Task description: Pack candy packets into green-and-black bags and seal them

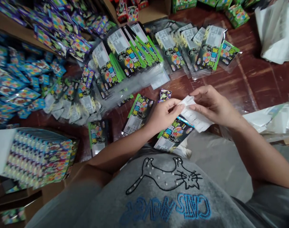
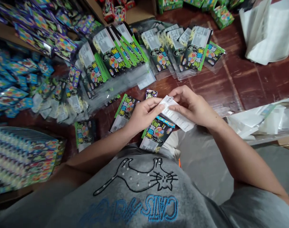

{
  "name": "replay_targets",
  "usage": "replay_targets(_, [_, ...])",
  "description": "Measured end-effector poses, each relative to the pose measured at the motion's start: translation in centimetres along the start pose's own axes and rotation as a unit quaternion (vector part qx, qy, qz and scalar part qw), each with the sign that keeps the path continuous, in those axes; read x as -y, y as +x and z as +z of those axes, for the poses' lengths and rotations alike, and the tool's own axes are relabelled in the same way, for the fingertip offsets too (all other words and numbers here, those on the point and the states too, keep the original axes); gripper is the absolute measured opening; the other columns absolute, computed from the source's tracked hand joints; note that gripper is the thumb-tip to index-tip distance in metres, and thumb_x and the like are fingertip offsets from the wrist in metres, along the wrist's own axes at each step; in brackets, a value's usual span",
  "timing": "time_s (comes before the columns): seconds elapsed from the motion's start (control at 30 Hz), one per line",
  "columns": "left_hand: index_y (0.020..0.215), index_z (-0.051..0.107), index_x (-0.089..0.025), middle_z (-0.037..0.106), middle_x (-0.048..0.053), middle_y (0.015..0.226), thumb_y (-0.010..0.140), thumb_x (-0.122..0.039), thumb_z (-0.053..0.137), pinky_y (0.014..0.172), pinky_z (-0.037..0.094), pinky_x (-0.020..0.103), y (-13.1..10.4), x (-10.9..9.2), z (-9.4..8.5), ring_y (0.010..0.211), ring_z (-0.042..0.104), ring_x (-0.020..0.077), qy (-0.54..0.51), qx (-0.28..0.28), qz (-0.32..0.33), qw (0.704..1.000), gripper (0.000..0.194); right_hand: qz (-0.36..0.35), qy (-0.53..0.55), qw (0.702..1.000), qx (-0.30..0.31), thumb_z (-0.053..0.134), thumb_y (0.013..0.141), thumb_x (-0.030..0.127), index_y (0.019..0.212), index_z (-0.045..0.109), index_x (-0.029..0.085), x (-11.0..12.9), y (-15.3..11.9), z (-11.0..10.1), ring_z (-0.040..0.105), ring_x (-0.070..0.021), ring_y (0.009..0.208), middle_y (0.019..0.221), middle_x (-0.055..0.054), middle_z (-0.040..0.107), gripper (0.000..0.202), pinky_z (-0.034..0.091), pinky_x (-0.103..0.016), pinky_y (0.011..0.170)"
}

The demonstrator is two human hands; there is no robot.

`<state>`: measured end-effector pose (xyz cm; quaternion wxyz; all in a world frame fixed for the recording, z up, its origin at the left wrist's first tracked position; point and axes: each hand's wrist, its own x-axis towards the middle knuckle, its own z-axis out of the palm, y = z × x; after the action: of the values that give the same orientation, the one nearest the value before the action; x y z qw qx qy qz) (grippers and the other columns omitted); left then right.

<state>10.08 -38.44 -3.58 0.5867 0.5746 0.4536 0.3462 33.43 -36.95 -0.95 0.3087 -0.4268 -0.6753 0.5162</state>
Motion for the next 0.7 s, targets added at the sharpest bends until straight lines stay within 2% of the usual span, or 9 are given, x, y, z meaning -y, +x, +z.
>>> replay_targets(0.1, [0.097, 0.074, -0.018, 0.073, 0.000, 0.085, 0.100, -0.039, 0.063, 0.071, 0.050, 0.026, 0.1, -0.3, 0.2, 0.077, 0.065, 0.0131, 0.028, 0.012, -0.003, 1.000, 0.023, -0.090, -0.107, 0.990, -0.024, 0.072, 0.102, 0.047, 0.121, 0.070, 0.025, 0.0, 0.3, -0.3, 0.075, -0.0205, 0.095, 0.114, -0.007, 0.077, 0.029, 0.062, -0.036, 0.084])
replay_targets(0.2, [0.100, 0.077, -0.017, 0.075, 0.001, 0.089, 0.096, -0.036, 0.065, 0.072, 0.049, 0.025, 0.1, -0.9, 0.3, 0.080, 0.065, 0.0132, 0.009, 0.027, -0.005, 1.000, 0.022, -0.163, -0.170, 0.972, -0.001, 0.067, 0.106, 0.043, 0.112, 0.077, 0.025, 0.0, 0.8, -1.0, 0.075, -0.0225, 0.101, 0.108, -0.007, 0.080, 0.022, 0.061, -0.039, 0.090])
replay_targets(0.3, [0.102, 0.080, -0.018, 0.078, 0.003, 0.097, 0.094, -0.034, 0.066, 0.077, 0.051, 0.027, 0.1, -1.3, 0.2, 0.087, 0.067, 0.0151, -0.007, 0.046, 0.001, 0.999, 0.023, -0.174, -0.176, 0.969, 0.014, 0.066, 0.107, 0.039, 0.113, 0.079, 0.026, 0.0, 0.9, -1.2, 0.075, -0.0210, 0.097, 0.104, -0.006, 0.080, 0.020, 0.062, -0.037, 0.087])
replay_targets(0.4, [0.091, 0.081, -0.020, 0.078, 0.003, 0.099, 0.092, -0.037, 0.069, 0.082, 0.051, 0.029, 0.1, -1.1, 0.1, 0.091, 0.067, 0.0163, -0.021, 0.026, 0.003, 0.999, 0.021, -0.176, -0.171, 0.969, 0.016, 0.068, 0.106, 0.039, 0.119, 0.080, 0.027, -0.3, 0.7, -0.9, 0.074, -0.0193, 0.096, 0.106, -0.006, 0.079, 0.021, 0.063, -0.036, 0.088])
replay_targets(0.5, [0.083, 0.079, -0.021, 0.074, 0.001, 0.088, 0.090, -0.041, 0.071, 0.080, 0.049, 0.029, 0.1, -0.8, 0.3, 0.084, 0.063, 0.0145, -0.072, 0.004, -0.051, 0.996, 0.023, -0.188, -0.183, 0.965, -0.024, 0.073, 0.102, 0.046, 0.124, 0.080, 0.031, -1.1, 0.5, -0.6, 0.073, -0.0207, 0.107, 0.118, -0.007, 0.075, 0.027, 0.063, -0.038, 0.093])
replay_targets(0.57, [0.082, 0.077, -0.020, 0.071, 0.000, 0.083, 0.088, -0.043, 0.073, 0.078, 0.047, 0.029, 0.1, -0.7, 0.4, 0.079, 0.061, 0.0132, -0.107, 0.002, -0.089, 0.990, 0.024, -0.199, -0.200, 0.958, -0.042, 0.075, 0.101, 0.048, 0.120, 0.081, 0.032, -1.6, 0.4, -0.5, 0.072, -0.0215, 0.111, 0.121, -0.007, 0.072, 0.026, 0.063, -0.039, 0.095])
replay_targets(0.7, [0.080, 0.077, -0.019, 0.070, 0.000, 0.084, 0.086, -0.044, 0.074, 0.077, 0.046, 0.029, 0.1, -0.9, 0.3, 0.080, 0.060, 0.0136, -0.121, 0.007, -0.107, 0.987, 0.025, -0.209, -0.218, 0.953, -0.014, 0.071, 0.104, 0.042, 0.113, 0.081, 0.028, -1.8, 0.5, -0.6, 0.072, -0.0194, 0.106, 0.116, -0.006, 0.073, 0.019, 0.061, -0.035, 0.092])
